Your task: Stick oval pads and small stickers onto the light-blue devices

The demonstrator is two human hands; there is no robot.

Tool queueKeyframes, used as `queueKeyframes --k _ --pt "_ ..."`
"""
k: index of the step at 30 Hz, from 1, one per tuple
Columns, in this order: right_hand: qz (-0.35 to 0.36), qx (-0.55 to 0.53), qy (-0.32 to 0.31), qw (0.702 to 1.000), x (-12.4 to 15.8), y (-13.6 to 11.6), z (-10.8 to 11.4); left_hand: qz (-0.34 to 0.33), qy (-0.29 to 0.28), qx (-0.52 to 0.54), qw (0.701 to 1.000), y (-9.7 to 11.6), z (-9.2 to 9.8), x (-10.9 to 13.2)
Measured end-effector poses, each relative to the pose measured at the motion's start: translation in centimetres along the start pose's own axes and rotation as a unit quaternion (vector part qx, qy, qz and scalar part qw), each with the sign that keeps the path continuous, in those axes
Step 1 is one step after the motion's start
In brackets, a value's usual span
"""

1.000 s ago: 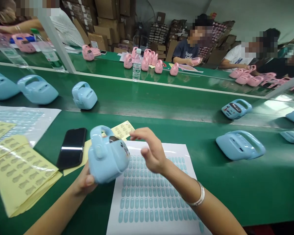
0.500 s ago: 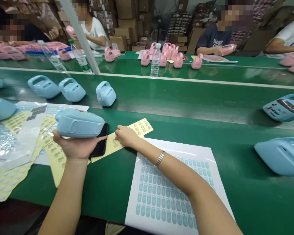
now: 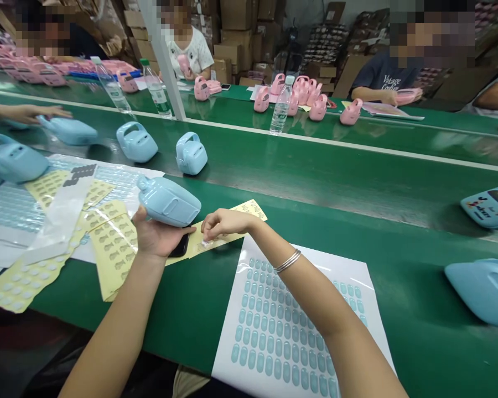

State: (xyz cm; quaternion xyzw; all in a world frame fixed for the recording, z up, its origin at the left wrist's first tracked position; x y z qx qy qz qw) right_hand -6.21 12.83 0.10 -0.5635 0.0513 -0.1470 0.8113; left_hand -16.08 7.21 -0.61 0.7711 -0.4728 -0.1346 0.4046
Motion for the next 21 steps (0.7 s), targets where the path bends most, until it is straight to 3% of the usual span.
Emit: queueKeyframes --k 2,5,7,9,16,21 --pt "0.041 -0.055 0.052 0.996 0.8 -1.5 1.2 -0.006 -0.036 0.040 0.999 0.0 -1.1 0.4" --pt "0.093 -0.128 0.192 0.968 2.2 -3.6 3.0 -0.004 -0.074 0.099 0.992 -0.4 -2.5 1.2" --pt "0.106 -0.160 0.269 0.944 3.0 -4.4 3.4 0.003 -0.092 0.118 0.989 -0.8 -3.2 1.7" --pt "0.109 -0.166 0.309 0.930 3.4 -5.1 3.4 0.009 -0.100 0.124 0.987 -1.2 -3.5 2.1" --pt "0.117 -0.153 0.272 0.943 3.4 -6.2 3.3 0.025 -0.115 0.119 0.986 -1.8 -3.8 2.3" --pt "0.105 -0.141 0.292 0.940 3.4 -6.0 3.6 0.027 -0.119 0.121 0.985 -1.8 -3.9 2.4"
Point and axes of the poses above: each hand's wrist, its own x-axis away from the middle knuckle, its own z-axis out of the back of the hand, y = z × x, the point moved 9 cm from there along -x, towards the middle knuckle, and after that the axes turned 4 degrees about y, right-handed, at the moved point
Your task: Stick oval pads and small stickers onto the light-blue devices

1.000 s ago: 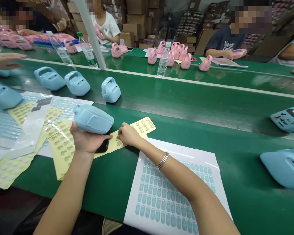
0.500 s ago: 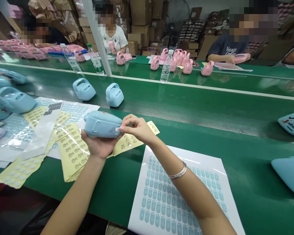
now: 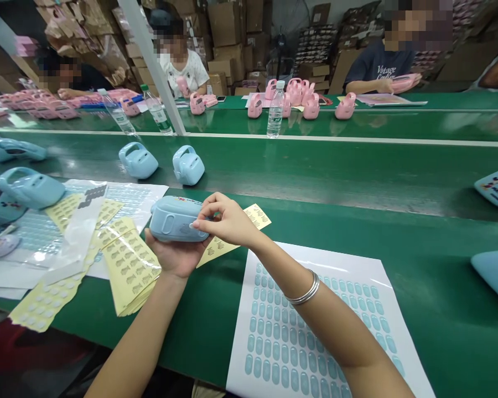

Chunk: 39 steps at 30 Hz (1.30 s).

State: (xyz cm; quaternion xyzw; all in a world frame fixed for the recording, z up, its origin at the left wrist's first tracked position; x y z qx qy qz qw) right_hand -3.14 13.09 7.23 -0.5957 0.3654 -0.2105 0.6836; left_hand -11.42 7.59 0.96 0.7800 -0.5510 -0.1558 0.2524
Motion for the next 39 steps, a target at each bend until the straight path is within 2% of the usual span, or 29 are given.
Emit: queueKeyframes --k 9,14,17,20,23,25,27,29,30,32,33,36,39 --pt "0.021 0.050 0.040 0.998 -0.1 0.1 -0.3 -0.004 0.031 0.003 1.000 0.2 0.3 0.0" --pt "0.065 0.108 0.086 0.988 0.0 -0.1 -0.2 -0.019 0.040 -0.002 0.999 0.5 0.3 -0.1" --pt "0.130 0.149 0.125 0.972 0.4 -0.6 -0.3 -0.024 0.043 -0.004 0.999 0.6 0.4 -0.2" --pt "0.236 0.221 0.163 0.932 1.7 -1.9 -1.2 -0.042 0.051 -0.011 0.998 0.8 0.8 -0.3" --pt "0.309 0.270 0.105 0.906 3.3 -2.7 -3.7 -0.070 0.088 -0.016 0.994 1.2 1.7 -0.3" --pt "0.319 0.235 0.051 0.917 4.0 -2.9 -4.3 -0.070 0.106 -0.011 0.992 1.1 2.2 -0.3" --pt "0.274 0.177 0.031 0.945 3.7 -2.5 -3.3 -0.065 0.091 -0.001 0.994 1.2 1.9 -0.4" --pt "0.156 0.188 -0.001 0.970 2.4 -0.4 -2.0 -0.065 0.054 0.000 0.996 1.6 1.1 -0.5" --pt "0.090 0.222 -0.031 0.970 1.7 1.2 -1.5 -0.065 0.038 -0.005 0.997 1.8 0.8 -0.6" --pt "-0.011 0.296 -0.103 0.950 0.9 4.3 -1.1 -0.059 0.029 -0.019 0.998 2.1 0.6 -0.6" --pt "-0.038 0.320 -0.138 0.937 0.6 5.6 -1.2 -0.054 0.034 -0.026 0.998 2.2 0.7 -0.6" --pt "-0.060 0.357 -0.206 0.909 0.2 7.8 -2.1 -0.050 0.047 -0.031 0.997 2.4 1.0 -0.5" --pt "-0.070 0.392 -0.231 0.888 0.1 8.9 -3.3 -0.041 0.038 -0.038 0.998 2.3 0.8 -0.5"
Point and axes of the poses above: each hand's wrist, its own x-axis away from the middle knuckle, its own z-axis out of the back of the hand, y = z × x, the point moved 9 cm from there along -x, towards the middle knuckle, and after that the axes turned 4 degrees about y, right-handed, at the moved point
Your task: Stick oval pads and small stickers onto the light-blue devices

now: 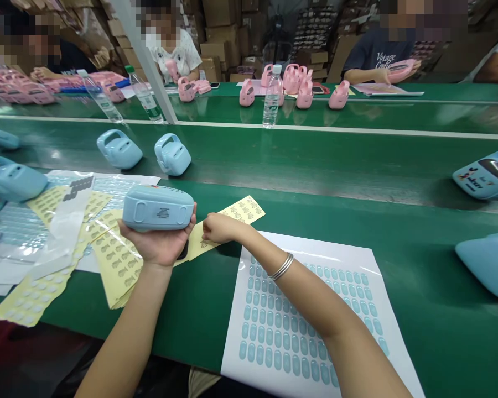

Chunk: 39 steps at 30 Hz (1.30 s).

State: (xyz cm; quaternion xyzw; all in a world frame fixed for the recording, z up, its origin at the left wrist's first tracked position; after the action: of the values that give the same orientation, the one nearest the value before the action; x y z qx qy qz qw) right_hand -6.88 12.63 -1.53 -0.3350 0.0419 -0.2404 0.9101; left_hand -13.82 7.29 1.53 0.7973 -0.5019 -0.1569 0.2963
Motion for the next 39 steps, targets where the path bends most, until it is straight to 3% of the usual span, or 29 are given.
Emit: queueKeyframes --k 7,12,14,19,22,24,27,31,33,36,39 --pt "-0.039 -0.002 0.003 0.999 -0.2 0.0 -0.8 0.013 -0.023 -0.004 1.000 -0.3 -0.2 0.0" --pt "0.008 -0.167 -0.125 0.978 0.5 0.3 -1.5 0.008 -0.001 0.005 1.000 0.0 0.2 0.0" --pt "0.027 -0.246 -0.140 0.959 0.6 0.4 -1.0 0.004 0.002 -0.003 1.000 0.1 0.1 0.0" --pt "0.072 -0.396 -0.099 0.910 1.4 0.7 1.4 -0.023 0.001 -0.052 0.998 0.9 0.1 -0.2" --pt "0.096 -0.439 -0.048 0.892 4.0 1.5 4.1 -0.074 0.012 -0.122 0.990 1.5 0.7 -0.4" --pt "0.094 -0.446 -0.014 0.890 6.9 2.9 5.8 -0.137 0.032 -0.212 0.967 2.1 1.2 -0.6" --pt "0.052 -0.434 0.042 0.898 12.5 6.1 7.3 -0.226 0.050 -0.390 0.891 2.4 0.8 -1.7" --pt "-0.043 -0.401 0.134 0.905 19.5 9.8 7.3 -0.287 0.001 -0.576 0.765 0.5 -3.6 -5.9" --pt "-0.089 -0.382 0.185 0.901 22.2 10.8 7.0 -0.293 -0.014 -0.613 0.734 -0.9 -6.2 -9.0" --pt "-0.126 -0.359 0.257 0.888 25.3 11.4 7.3 -0.308 -0.040 -0.628 0.714 -3.2 -9.5 -13.5" --pt "-0.134 -0.345 0.318 0.873 28.0 11.3 8.4 -0.295 -0.037 -0.684 0.666 -5.2 -10.1 -17.3"
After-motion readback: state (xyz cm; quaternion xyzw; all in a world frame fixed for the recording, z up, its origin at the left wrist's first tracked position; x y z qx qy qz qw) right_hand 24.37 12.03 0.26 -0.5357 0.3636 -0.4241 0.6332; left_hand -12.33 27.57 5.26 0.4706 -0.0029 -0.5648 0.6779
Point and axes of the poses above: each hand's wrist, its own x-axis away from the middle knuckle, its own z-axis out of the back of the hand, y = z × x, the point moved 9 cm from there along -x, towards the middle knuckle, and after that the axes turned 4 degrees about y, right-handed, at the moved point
